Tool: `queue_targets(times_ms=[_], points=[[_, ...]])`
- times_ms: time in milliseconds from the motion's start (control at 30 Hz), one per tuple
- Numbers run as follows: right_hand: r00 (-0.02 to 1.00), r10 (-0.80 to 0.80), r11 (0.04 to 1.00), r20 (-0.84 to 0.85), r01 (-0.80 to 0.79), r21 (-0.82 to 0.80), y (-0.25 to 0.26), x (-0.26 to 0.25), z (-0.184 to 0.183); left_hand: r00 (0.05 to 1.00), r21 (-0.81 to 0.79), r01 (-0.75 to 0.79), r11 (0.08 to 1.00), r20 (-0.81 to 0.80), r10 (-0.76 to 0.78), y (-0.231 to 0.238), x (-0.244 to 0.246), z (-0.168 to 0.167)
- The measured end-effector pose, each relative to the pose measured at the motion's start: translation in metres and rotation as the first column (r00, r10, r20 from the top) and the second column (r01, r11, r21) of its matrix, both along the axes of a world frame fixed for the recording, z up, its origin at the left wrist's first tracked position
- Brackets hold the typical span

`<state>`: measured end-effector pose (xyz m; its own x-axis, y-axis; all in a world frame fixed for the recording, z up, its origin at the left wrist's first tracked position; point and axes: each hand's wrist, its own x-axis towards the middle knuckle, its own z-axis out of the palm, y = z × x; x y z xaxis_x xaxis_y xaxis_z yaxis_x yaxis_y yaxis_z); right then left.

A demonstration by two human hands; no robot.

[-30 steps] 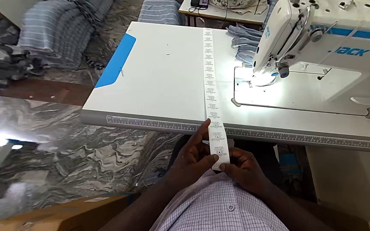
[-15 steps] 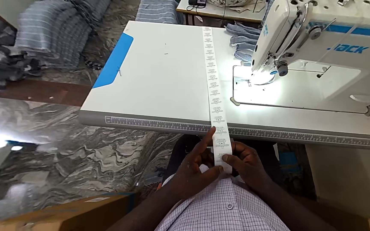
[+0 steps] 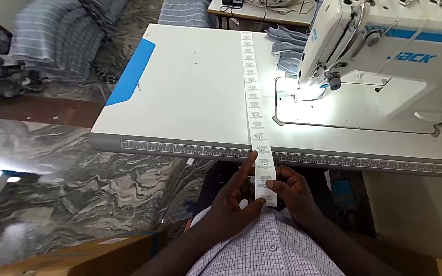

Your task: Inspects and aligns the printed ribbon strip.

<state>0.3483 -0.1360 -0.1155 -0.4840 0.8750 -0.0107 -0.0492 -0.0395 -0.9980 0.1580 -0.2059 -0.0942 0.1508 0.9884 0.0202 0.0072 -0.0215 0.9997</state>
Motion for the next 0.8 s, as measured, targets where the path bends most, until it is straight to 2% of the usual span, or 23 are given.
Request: queue_targets(times_ms=[167, 333, 433, 600, 700, 800], points=[[0.998, 0.045, 0.998, 0.044, -0.047, 0.048, -0.004, 0.001, 0.0, 0.998, -0.018, 0.024, 1.0, 0.055, -0.023, 0.001, -0.005, -0.005], [0.988, 0.154, 0.986, 0.017, -0.155, 0.068, -0.01, 0.003, -0.004, 0.985, -0.036, -0.018, 0.999, 0.172, 0.024, 0.016, -0.009, 0.009], [0.989, 0.149, 0.986, 0.018, -0.15, 0.075, -0.01, 0.005, -0.004, 0.989, -0.032, -0.046, 0.998, 0.142, 0.05, 0.017, -0.007, 0.012], [0.998, 0.029, 0.996, 0.053, -0.034, 0.087, -0.003, 0.003, -0.002, 0.999, 0.0, -0.017, 1.0, 0.047, 0.017, 0.005, -0.003, 0.005], [0.999, 0.026, 1.0, 0.029, -0.026, 0.015, -0.003, -0.001, 0.001, 1.0, 0.015, 0.009, 1.0, 0.001, -0.009, -0.002, 0.0, 0.0], [0.997, 0.065, 0.997, 0.044, -0.066, 0.038, -0.006, 0.0, 0.002, 0.999, 0.002, 0.018, 1.0, 0.026, -0.018, -0.001, -0.003, -0.004]])
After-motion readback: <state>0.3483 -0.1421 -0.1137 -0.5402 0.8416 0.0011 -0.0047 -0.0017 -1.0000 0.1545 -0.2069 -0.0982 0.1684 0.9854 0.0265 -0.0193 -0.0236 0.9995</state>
